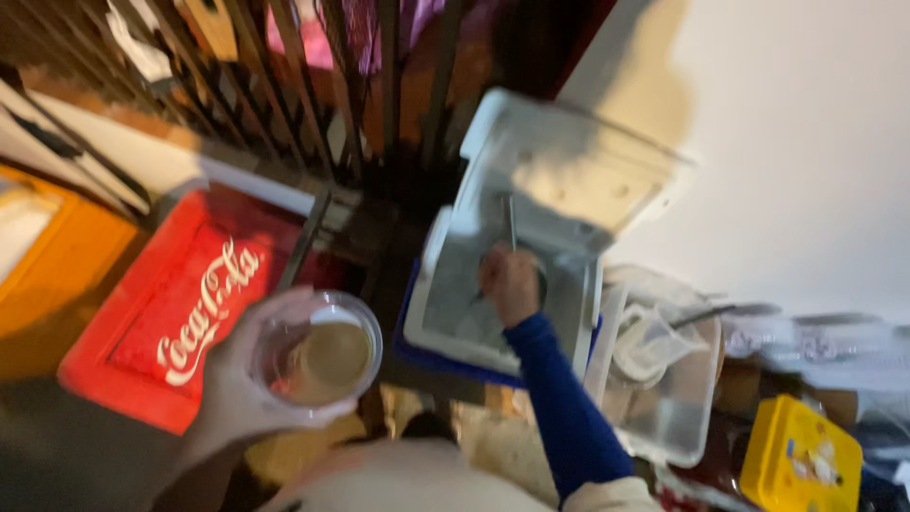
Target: The person prepares two iced beverages by scooping ice into plastic cups, adding a green liquid from a metal pitcher, and pouring milk from a carton. The person handles a digital scale, a scoop, and various containers on a cluttered counter.
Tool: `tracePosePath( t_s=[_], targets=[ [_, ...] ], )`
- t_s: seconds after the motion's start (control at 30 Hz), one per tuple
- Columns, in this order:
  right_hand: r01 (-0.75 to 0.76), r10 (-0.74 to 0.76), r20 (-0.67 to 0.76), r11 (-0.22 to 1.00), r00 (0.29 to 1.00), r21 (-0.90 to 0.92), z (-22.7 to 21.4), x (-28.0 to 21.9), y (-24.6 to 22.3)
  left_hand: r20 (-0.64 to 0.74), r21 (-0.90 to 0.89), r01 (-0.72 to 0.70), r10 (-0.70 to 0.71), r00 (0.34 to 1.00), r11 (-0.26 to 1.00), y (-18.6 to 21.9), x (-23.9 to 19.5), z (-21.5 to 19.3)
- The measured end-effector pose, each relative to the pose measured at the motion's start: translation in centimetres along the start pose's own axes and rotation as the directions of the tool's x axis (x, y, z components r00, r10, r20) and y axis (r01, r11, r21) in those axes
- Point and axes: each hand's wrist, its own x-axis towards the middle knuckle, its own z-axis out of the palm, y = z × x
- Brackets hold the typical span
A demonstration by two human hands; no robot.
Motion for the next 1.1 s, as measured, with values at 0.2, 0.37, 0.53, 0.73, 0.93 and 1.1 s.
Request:
tracePosePath(
  t_s=[0.2,0.37,0.53,0.73,0.93,1.1],
  targets=[
    [-0.755,0.761,0.226,0.467,0.608,0.459,2.6,-0.9,1.0,-0.018,-0.005,0.04,-0.04,0.999,0.999,0.2,-0.4,0.1],
    [-0.633,0.63,0.191,0.615,0.753,0.47,0.7,-0.7,-0.8,-0.067,0.048,0.139,-0.136,0.989,0.989,0.6,-0.6,-0.7],
    [-0.416,0.412,0.107,0.799,0.905,0.434,-0.3,-0.2,-0.7,-0.035,-0.055,0.039,-0.041,0.999,0.998,-0.2,-0.4,-0.8],
    [-0.479,0.485,0.209,0.539,0.849,0.692,-1.3,1.0,-0.9,-0.055,0.005,0.096,-0.096,0.994,0.995,0.0,-0.2,-1.4],
    [-0.402,0.396,0.075,0.91,0.915,0.104,3.6,-0.7,3.8,-0.024,-0.071,0.024,-0.025,0.999,0.997,-0.4,0.0,-1.4],
    [-0.596,0.593,0.165,0.668,0.788,0.447,2.8,1.0,0.4,-0.053,0.053,0.008,-0.005,0.999,0.999,0.5,0.1,-2.2]
  ],
)
